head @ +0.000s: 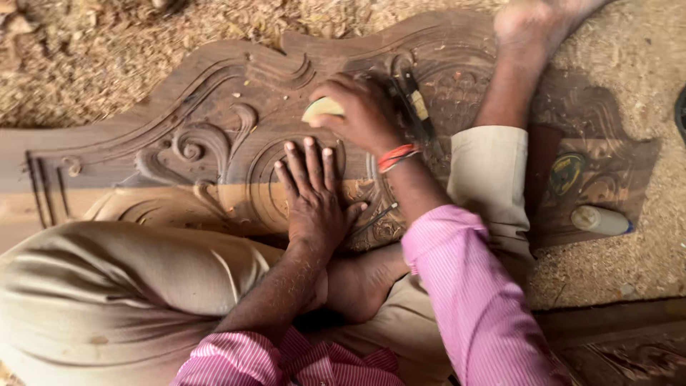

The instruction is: The person is carving a decorative wooden panel using a chisel and mallet. They are sitting on the floor, holding the chisel with one hand and striking it with a mallet to shape the intricate designs on the wood.

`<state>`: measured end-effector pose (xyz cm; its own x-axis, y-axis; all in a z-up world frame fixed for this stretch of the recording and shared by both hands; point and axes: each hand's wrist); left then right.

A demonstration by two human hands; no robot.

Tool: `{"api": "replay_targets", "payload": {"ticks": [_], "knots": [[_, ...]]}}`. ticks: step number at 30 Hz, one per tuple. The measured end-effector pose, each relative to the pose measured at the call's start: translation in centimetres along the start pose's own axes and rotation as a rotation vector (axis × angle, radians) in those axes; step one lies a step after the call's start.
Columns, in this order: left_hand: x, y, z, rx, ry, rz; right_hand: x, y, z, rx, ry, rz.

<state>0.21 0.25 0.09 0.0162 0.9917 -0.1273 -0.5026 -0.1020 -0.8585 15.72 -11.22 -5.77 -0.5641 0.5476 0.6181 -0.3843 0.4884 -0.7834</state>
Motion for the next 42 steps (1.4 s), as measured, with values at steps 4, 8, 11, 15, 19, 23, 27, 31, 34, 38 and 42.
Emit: {"api": "replay_targets", "payload": {"ticks": [4, 8, 11, 15, 19, 23, 27, 31, 34, 38, 42], "knots": [[0.1, 0.1, 0.0, -0.045, 0.004, -0.003, -1.1, -2.6, 2.5, -0.010, -0.022, 0.004], [-0.2, 0.6, 0.2, -0.081, -0.005, 0.002, -1.2, -1.6, 3.3, 0.034, 0.116, -0.072], [-0.1, 0.3, 0.2, -0.035, -0.001, -0.015, 0.0, -0.9, 1.7, 0.049, 0.088, -0.025], [0.0, 0.0, 0.2, -0.070, 0.009, -0.004, -0.6, -2.9, 2.2, 0.053, 0.004, 0.036], [-0.3, 0.4, -0.1, -0.071, -0.006, -0.001, -1.9, -3.2, 3.5, 0.014, 0.095, 0.100], [-0.3, 0.6, 0.1, -0.076, -0.020, 0.071, -1.2, -1.3, 2.3, 0.061, 0.038, -0.021], [-0.3, 1.2, -0.1, -0.184, -0.013, 0.106, -1.8, -2.6, 2.9, 0.048, 0.008, 0.070], [-0.7, 1.6, -0.4, -0.222, -0.020, 0.060, -4.0, -7.3, 6.3, 0.027, 0.357, 0.227], [-1.5, 2.3, -1.1, -0.241, -0.020, 0.050, -3.8, -5.9, 9.8, -0.391, 0.401, -0.126], [-1.0, 2.6, -3.6, -0.394, 0.087, 0.122, -0.4, 1.8, 11.0, -0.535, 0.511, -0.804], [0.3, 1.3, -6.0, -0.334, 0.252, -0.034, 1.1, 3.6, 12.0, -0.681, 0.887, -0.680]]}}
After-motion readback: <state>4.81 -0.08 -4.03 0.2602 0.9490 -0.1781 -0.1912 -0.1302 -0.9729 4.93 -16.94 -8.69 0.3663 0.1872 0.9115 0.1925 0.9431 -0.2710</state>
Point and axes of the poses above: each hand's wrist, its own z-axis away from the middle knuckle, its own y-axis out of the palm, x = y × z, and after that the axes turned 1 degree about z, right-handed
